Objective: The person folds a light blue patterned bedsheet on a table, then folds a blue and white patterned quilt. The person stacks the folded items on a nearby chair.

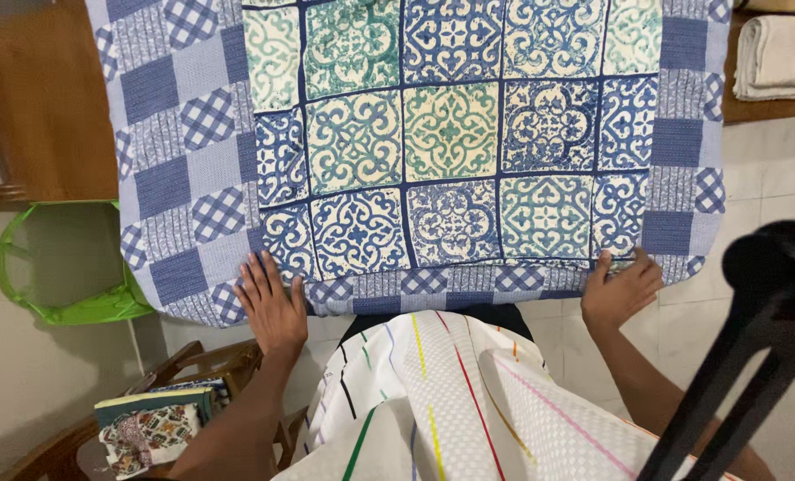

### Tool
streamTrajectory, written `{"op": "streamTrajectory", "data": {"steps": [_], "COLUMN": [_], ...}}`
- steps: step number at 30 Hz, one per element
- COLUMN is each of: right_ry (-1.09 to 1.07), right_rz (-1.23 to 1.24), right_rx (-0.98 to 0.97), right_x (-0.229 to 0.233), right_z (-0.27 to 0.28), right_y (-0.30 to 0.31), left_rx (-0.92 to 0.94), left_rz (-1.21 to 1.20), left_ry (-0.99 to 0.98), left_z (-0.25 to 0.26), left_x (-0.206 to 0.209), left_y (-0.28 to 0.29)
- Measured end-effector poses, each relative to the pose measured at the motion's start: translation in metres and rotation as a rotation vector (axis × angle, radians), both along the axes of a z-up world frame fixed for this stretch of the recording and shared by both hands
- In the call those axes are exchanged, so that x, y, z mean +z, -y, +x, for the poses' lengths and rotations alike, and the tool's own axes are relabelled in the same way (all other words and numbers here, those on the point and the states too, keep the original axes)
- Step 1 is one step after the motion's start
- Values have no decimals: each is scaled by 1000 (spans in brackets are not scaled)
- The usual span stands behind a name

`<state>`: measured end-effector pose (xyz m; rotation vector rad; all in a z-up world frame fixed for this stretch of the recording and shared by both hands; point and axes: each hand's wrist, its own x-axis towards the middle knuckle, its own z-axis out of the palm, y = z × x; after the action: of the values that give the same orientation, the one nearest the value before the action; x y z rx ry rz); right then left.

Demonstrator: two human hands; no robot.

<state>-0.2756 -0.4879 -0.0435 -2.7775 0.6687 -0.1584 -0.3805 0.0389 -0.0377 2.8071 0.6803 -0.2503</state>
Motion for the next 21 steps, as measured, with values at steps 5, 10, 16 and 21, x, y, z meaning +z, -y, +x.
{"op": "streamTrajectory", "data": {"steps": [5,10,16,21], "right_ry": [133,222,320,201], "right_rz": [351,881,574,612], "right_rx": [-99,-232,112,328], "right_x": [-38,-55,0,61], "right_z": [1,19,52,77], "right_y": [46,73,-3,-112], "left_rx": [39,31,-212,-84], "left_rz": [12,-27,-258,-870], "left_ry": [9,124,429,167], "left_z": [-17,4,60,121], "left_x": [5,21,45,46], "left_y": [1,18,60,114]}}
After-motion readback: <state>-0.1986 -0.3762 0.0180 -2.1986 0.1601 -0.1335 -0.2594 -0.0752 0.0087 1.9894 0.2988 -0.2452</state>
